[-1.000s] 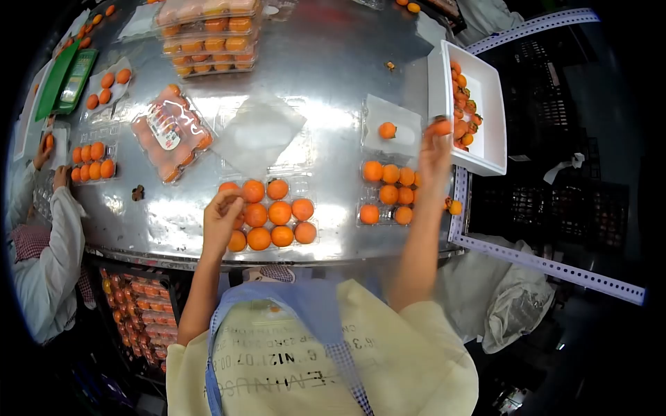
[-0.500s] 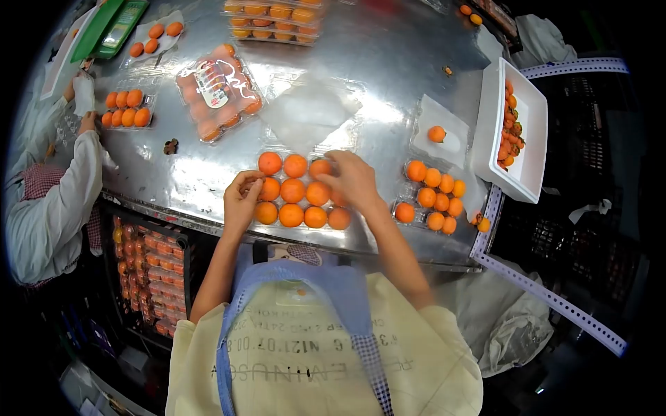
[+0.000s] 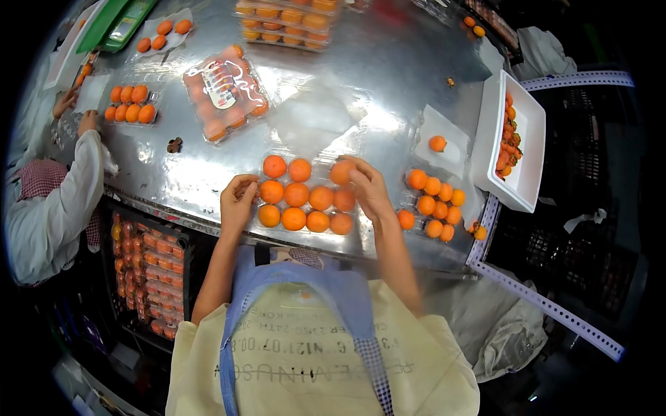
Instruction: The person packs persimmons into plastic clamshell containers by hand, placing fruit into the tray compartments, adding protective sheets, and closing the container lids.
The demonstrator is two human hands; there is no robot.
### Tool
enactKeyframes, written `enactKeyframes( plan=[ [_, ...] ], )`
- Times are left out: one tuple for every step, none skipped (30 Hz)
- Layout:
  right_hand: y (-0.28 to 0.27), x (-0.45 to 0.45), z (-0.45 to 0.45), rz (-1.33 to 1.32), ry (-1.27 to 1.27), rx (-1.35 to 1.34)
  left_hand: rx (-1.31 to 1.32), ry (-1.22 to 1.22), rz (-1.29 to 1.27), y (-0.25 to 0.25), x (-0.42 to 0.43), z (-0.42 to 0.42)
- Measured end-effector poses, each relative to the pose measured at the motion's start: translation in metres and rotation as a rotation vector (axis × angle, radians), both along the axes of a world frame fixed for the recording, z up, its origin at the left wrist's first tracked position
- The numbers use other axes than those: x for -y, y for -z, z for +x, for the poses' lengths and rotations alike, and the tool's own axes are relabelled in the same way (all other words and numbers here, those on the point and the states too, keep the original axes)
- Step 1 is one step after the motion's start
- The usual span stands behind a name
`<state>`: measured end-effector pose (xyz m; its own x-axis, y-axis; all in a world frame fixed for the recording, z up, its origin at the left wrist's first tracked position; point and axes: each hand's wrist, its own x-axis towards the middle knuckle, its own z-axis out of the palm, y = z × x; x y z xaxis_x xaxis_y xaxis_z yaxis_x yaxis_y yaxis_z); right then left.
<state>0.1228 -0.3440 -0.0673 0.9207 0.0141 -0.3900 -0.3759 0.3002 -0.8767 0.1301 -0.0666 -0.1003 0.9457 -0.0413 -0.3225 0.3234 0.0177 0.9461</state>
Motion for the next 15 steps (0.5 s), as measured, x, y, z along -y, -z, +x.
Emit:
enactKeyframes(
  plan=[
    [-0.005,0.001,-0.004,0.148,0.062,-0.033,-0.008,0.005,-0.010,0.003,-0.001,0.000],
    [-0.004,0.004,-0.007,0.207,0.086,-0.022,-0.015,0.011,-0.019,0.004,-0.001,0.001],
    [0.000,0.008,-0.010,0.266,0.110,-0.009,-0.017,0.009,-0.005,0.004,-0.002,0.002],
    [0.003,0.014,-0.013,0.322,0.136,0.007,-0.016,0.008,0.006,0.002,-0.001,0.001],
    [0.004,0.023,-0.014,0.365,0.215,-0.007,-0.013,0.012,0.011,0.002,-0.001,0.002],
    [0.003,0.036,-0.016,0.400,0.302,-0.013,0.011,0.019,0.004,0.013,-0.006,0.002],
    [0.002,0.054,-0.018,0.430,0.395,-0.010,0.004,-0.003,0.009,0.023,-0.009,0.001],
    [0.004,0.079,-0.019,0.423,0.552,0.008,-0.008,-0.032,0.022,0.020,-0.008,0.001],
    [0.003,0.109,-0.019,0.430,0.629,0.135,0.024,-0.052,0.037,0.020,-0.007,0.001],
    [0.000,0.141,-0.017,0.439,0.698,0.259,0.001,-0.049,0.032,0.023,-0.010,0.000],
    [-0.008,0.173,-0.014,0.402,0.795,0.316,0.005,-0.049,0.058,0.026,-0.011,-0.001],
    [-0.015,0.205,-0.010,0.370,0.888,0.370,-0.003,-0.057,0.077,0.030,-0.010,-0.002],
    [-0.013,0.238,-0.007,0.397,1.000,0.457,-0.012,-0.069,0.099,0.035,-0.011,-0.003],
    [-0.023,0.260,-0.007,0.610,1.021,0.499,-0.017,-0.063,0.112,0.042,-0.012,-0.004],
    [-0.033,0.259,-0.007,0.590,1.017,0.480,-0.034,-0.052,0.121,0.043,-0.011,-0.004]
  ],
)
